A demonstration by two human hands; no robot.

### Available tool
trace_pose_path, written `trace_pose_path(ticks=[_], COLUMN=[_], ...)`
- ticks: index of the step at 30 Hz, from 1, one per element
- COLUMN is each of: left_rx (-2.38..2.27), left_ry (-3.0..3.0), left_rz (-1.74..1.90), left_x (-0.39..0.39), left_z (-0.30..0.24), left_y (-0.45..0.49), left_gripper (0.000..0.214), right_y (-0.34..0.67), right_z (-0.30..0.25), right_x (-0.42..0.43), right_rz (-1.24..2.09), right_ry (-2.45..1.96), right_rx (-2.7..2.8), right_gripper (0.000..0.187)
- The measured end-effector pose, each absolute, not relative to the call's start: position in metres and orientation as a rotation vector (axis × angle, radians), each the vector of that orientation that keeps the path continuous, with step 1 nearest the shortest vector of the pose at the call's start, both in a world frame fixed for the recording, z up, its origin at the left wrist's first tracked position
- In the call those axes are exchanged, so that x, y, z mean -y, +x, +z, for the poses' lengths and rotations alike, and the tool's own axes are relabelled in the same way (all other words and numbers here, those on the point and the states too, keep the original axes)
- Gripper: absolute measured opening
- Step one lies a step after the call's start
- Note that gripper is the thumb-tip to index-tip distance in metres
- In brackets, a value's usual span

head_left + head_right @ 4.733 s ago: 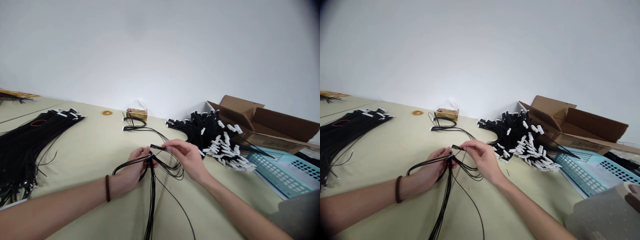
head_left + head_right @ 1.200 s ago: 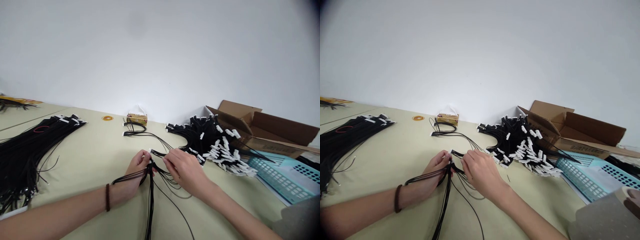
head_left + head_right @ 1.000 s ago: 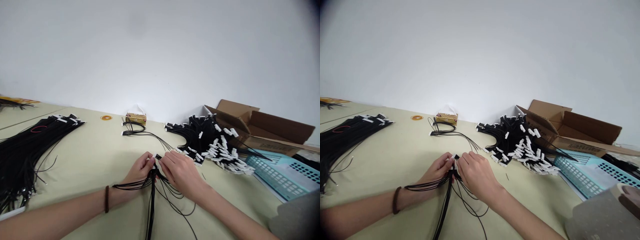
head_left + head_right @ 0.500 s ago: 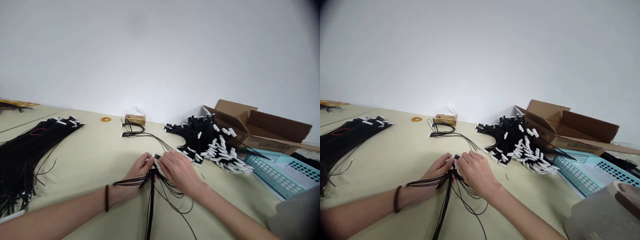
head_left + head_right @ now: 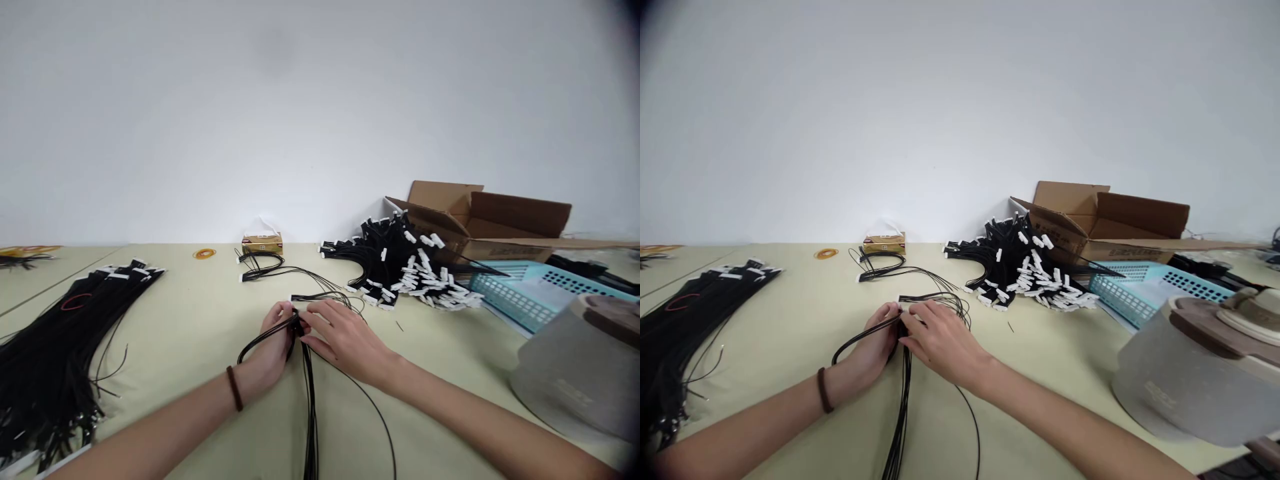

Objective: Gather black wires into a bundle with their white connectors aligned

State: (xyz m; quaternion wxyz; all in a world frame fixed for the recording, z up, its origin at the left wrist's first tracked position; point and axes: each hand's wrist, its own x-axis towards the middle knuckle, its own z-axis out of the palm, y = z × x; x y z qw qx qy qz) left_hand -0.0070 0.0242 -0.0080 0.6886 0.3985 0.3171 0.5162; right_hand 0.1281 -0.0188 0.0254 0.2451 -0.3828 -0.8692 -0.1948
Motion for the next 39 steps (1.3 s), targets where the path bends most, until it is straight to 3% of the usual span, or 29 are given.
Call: trace_pose_path(ticks=[18,39], left_rx=[-0.709,-0.7], left_ry=[0.909,0.728], left_rz=[1.037,1.036], left_x=[-0.021,-0.022], left_z=[-0.001,-0.003], left_y=[-0.008,-0.005], left_gripper=[0.026,0.019], right_y=[0.165,0.149], right_z=[-0.007,-0.012], right_x=[0.005,0.005], right_rz=[-0.579,-0.867], right_ry=[-0.887,-0.746], right_rx=[2.369,2.154], right_gripper=[0.032,0.011])
